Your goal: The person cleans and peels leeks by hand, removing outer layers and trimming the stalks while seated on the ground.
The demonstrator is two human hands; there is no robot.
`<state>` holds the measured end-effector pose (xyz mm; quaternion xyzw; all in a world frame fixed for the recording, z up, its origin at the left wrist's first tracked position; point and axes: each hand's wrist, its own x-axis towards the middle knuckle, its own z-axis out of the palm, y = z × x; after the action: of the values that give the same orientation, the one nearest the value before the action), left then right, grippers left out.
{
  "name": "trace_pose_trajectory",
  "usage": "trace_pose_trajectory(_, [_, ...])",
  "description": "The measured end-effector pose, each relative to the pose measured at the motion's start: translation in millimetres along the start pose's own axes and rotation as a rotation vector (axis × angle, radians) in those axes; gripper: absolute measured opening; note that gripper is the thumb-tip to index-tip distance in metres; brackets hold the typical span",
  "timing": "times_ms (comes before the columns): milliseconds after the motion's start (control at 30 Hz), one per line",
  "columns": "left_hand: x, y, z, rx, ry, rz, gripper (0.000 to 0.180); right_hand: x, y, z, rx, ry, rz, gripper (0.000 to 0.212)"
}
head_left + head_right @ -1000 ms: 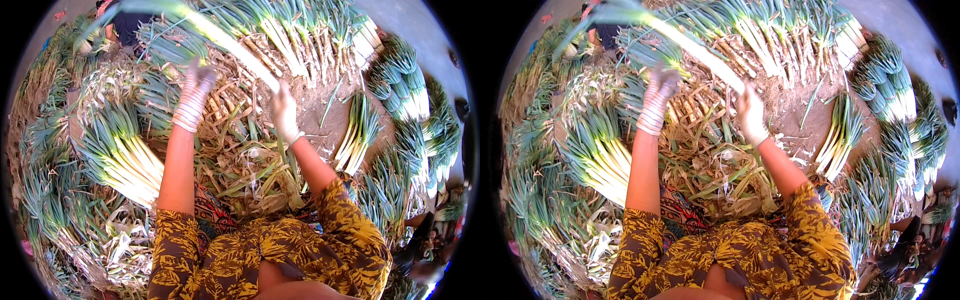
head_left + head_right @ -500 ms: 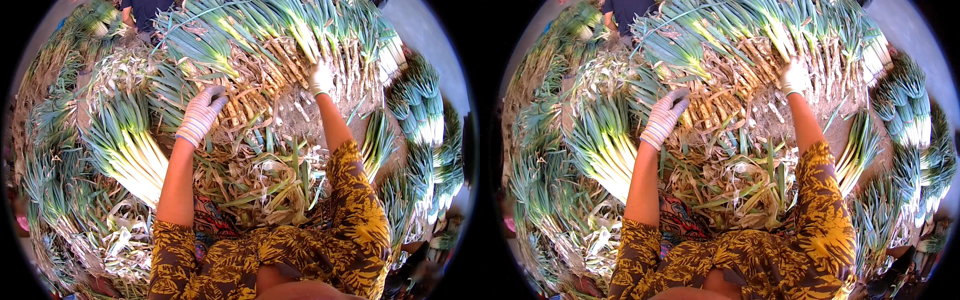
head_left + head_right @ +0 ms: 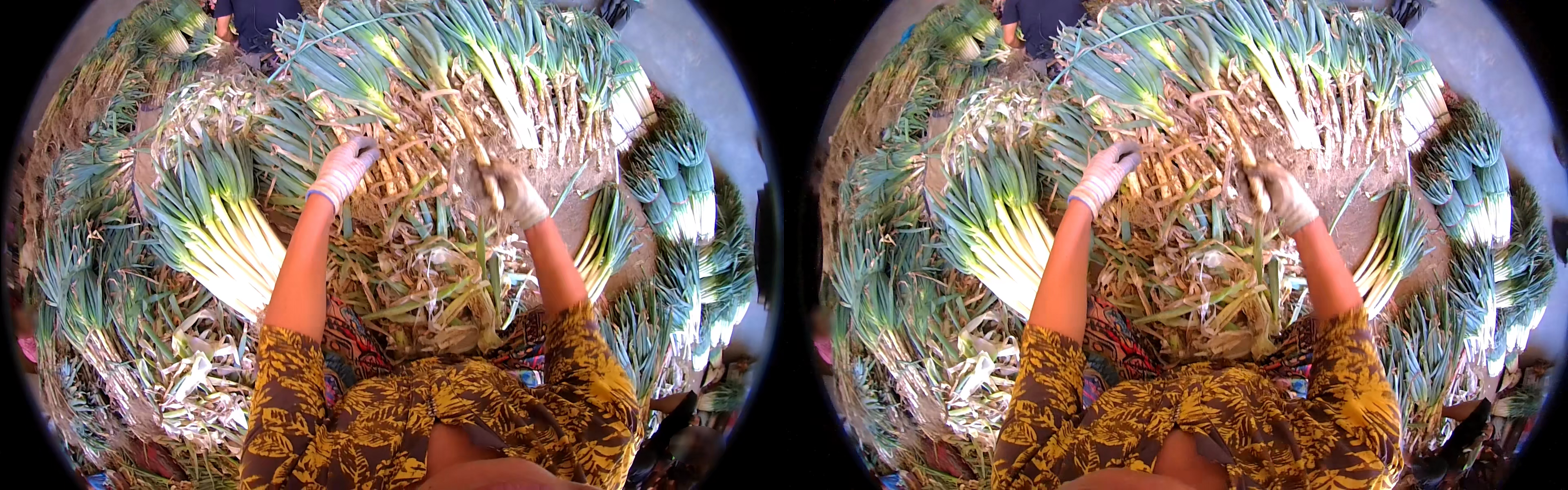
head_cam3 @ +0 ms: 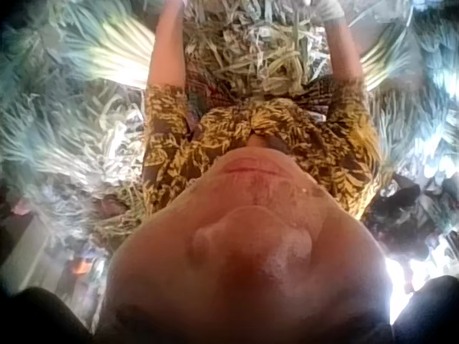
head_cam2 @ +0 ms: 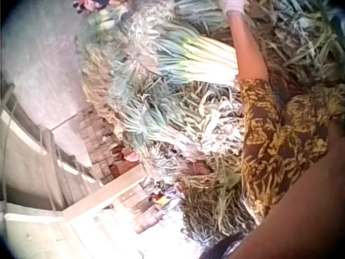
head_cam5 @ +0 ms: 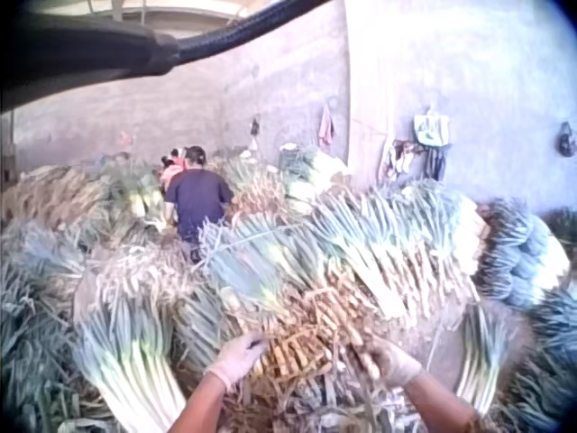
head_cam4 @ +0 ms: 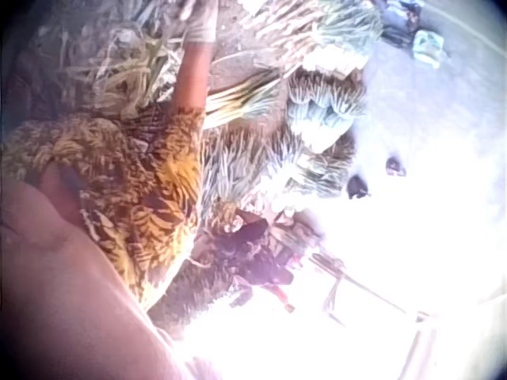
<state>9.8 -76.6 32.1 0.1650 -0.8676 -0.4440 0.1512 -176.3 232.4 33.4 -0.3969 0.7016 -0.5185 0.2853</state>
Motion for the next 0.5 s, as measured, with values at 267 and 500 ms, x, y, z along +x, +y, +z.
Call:
trace_pose_trajectory(267, [-12, 15, 41, -1.255, -0.390, -0.292, 0.037, -167, -15, 175, 0.861, -0.322, 0.434, 0.047])
trace_pose_trajectory(500, [-21, 29, 26, -1.394, -0.258, -0.132, 0.034, -112, -47, 173, 0.233, 0.139, 0.359, 0.068])
